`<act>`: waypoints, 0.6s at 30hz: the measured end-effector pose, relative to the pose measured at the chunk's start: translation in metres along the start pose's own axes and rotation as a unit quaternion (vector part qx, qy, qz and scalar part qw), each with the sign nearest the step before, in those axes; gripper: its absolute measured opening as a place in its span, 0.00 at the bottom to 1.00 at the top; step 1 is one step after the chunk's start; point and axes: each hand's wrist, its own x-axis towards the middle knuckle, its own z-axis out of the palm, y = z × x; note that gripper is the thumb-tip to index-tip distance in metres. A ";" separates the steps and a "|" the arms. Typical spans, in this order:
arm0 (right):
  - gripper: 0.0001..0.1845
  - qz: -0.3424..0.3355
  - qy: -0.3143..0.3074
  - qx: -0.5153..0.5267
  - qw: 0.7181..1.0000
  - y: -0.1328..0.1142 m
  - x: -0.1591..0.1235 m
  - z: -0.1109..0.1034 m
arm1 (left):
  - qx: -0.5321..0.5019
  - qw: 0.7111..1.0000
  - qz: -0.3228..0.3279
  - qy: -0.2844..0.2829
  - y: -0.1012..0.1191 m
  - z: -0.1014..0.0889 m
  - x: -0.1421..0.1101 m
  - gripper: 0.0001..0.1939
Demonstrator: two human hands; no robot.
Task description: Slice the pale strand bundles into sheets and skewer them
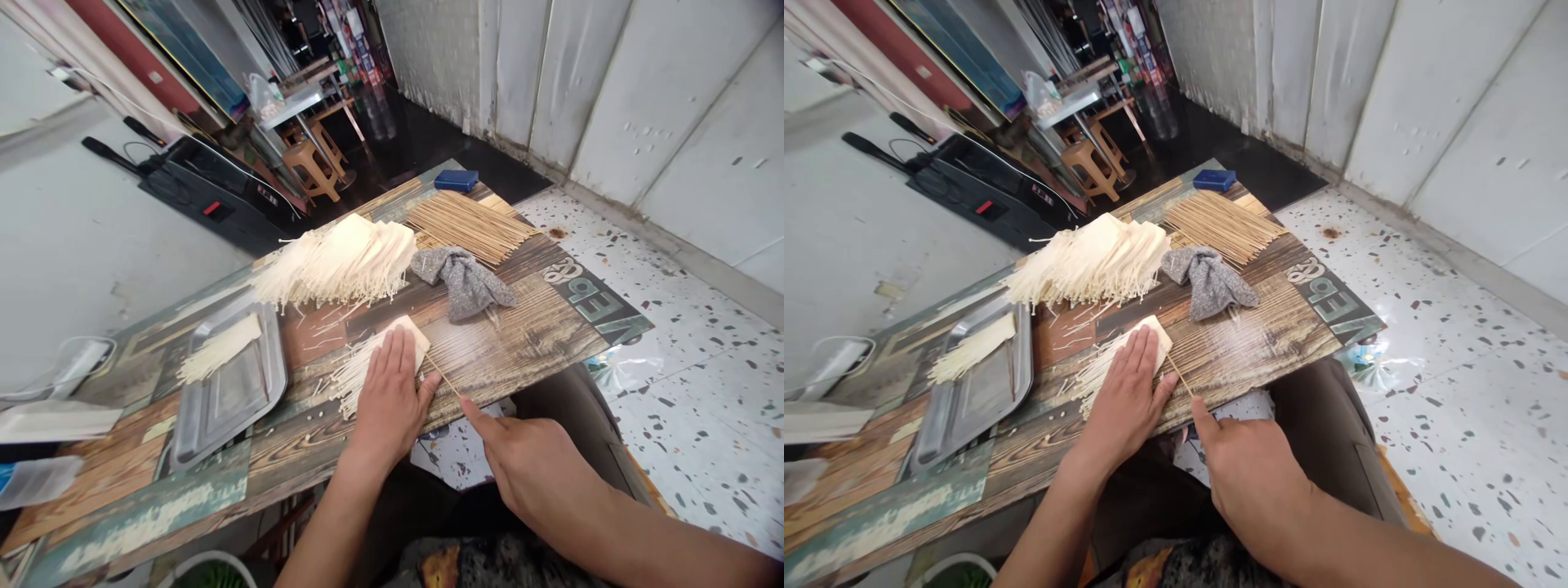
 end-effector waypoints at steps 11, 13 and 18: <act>0.34 -0.003 0.057 -0.011 0.998 -0.001 0.006 0.005 | -0.006 1.000 0.004 0.005 -0.001 0.001 0.000 0.34; 0.33 -0.001 0.059 -0.006 0.998 -0.002 0.007 0.001 | -0.005 1.000 0.004 0.001 -0.001 0.001 0.000 0.34; 0.32 0.004 0.057 0.006 0.998 -0.006 0.011 -0.007 | -0.002 1.000 0.004 -0.002 -0.002 0.001 0.000 0.35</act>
